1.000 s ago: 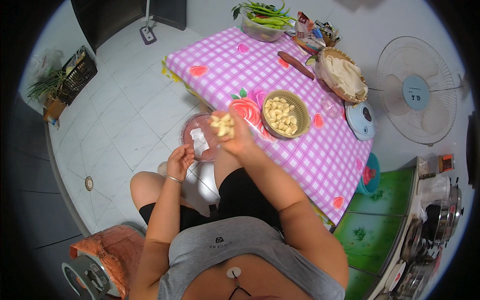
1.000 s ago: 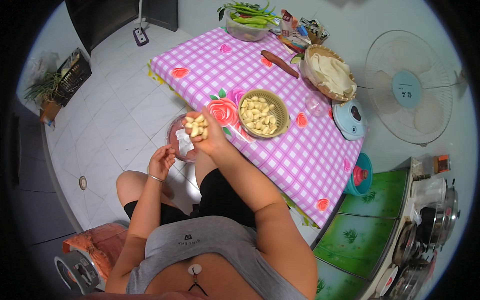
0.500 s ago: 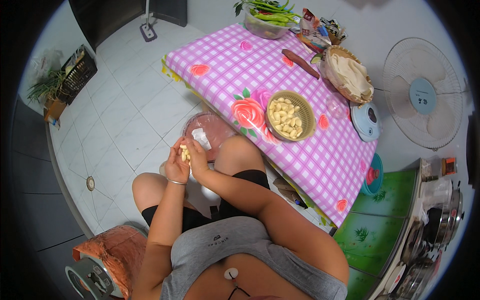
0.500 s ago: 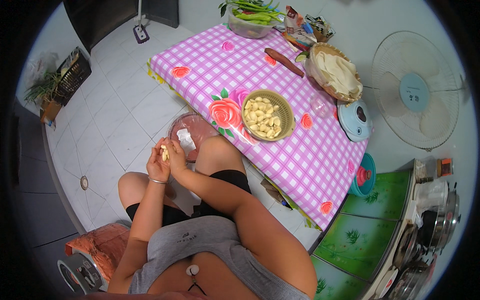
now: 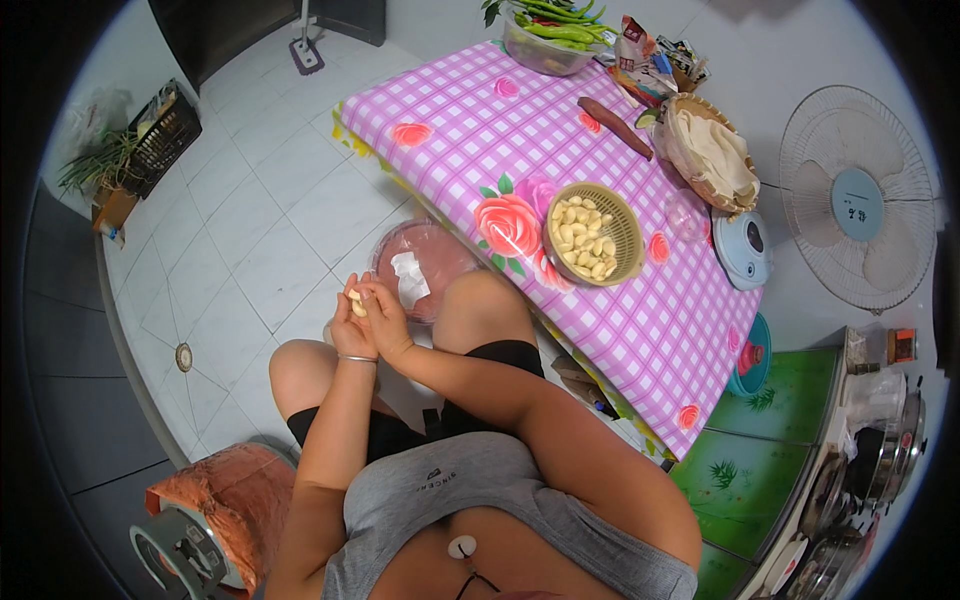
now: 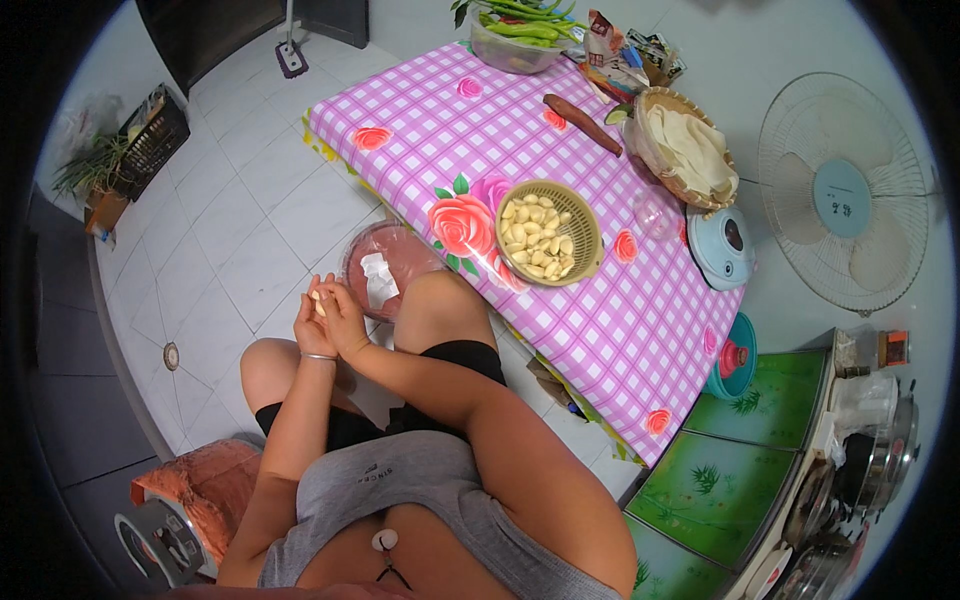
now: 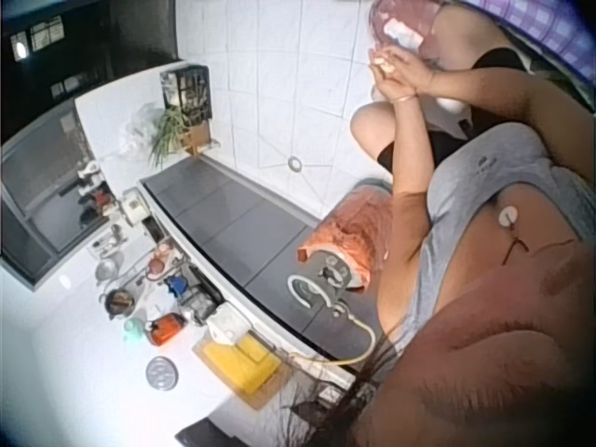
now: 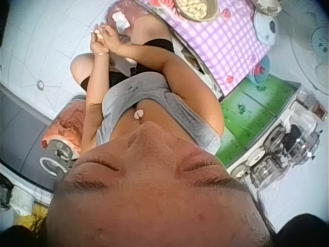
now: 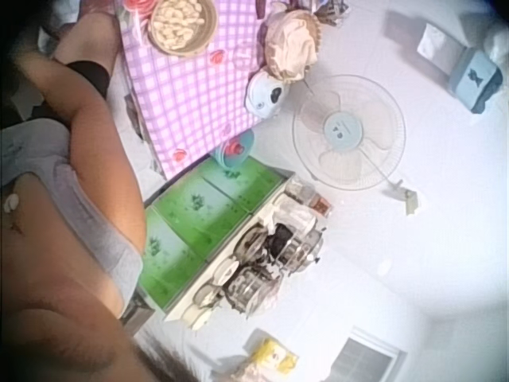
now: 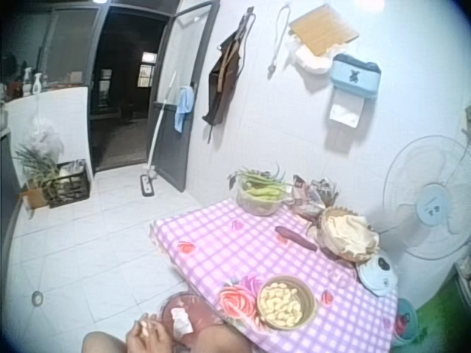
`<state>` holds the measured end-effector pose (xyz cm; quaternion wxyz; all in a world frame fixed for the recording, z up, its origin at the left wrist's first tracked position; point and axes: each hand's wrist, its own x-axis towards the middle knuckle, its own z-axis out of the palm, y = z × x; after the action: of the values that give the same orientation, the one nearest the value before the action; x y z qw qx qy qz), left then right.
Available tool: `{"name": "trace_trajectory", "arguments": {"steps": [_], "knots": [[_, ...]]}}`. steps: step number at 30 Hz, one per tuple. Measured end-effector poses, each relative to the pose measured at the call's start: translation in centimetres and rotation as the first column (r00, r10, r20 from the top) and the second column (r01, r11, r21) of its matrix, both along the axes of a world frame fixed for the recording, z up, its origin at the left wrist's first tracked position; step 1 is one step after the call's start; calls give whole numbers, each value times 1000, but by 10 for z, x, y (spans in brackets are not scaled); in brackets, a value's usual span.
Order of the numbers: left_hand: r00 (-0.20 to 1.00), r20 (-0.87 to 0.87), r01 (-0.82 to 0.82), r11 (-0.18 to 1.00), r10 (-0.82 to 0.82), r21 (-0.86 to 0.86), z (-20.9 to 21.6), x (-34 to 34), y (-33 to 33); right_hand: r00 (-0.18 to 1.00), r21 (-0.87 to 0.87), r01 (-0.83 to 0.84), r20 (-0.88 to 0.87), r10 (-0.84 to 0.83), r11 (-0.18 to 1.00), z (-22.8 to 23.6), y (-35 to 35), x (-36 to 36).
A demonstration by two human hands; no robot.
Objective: The person peels garlic cloves by hand, separating the skins into a plastic basin on their lap and placing the peeled cloves into a wooden bowl on a table.
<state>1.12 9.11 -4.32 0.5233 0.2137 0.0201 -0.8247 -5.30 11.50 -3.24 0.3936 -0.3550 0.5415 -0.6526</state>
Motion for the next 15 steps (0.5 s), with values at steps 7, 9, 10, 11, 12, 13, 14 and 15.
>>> {"name": "trace_trajectory", "arguments": {"steps": [7,9,10,11,12,13,14,15], "knots": [[975,-221,15,998,0,65,-66,17,-20,954,-201,-45,-300,-18,979,29,4,1],[962,-271,34,998,-21,45,-77,22,-21,936,-182,-89,-352,20,979,34,7,2],[960,-275,62,998,-57,10,-68,13,-17,923,-168,-96,-383,25,981,34,9,-3],[957,-275,86,996,-90,-26,-53,5,-12,907,-164,-100,-421,22,981,34,10,-7],[955,-273,104,993,-117,-62,-36,-1,-7,889,-161,-110,-456,24,981,34,11,-8],[953,-268,116,988,-139,-100,-23,-4,-3,871,-160,-125,-490,31,979,36,11,-8],[952,-262,128,982,-161,-138,-17,-5,-1,870,-167,-138,-491,39,976,38,12,-7],[936,-307,128,980,-170,-153,-16,-5,-1,869,-174,-151,-493,46,973,41,13,-7]]}}
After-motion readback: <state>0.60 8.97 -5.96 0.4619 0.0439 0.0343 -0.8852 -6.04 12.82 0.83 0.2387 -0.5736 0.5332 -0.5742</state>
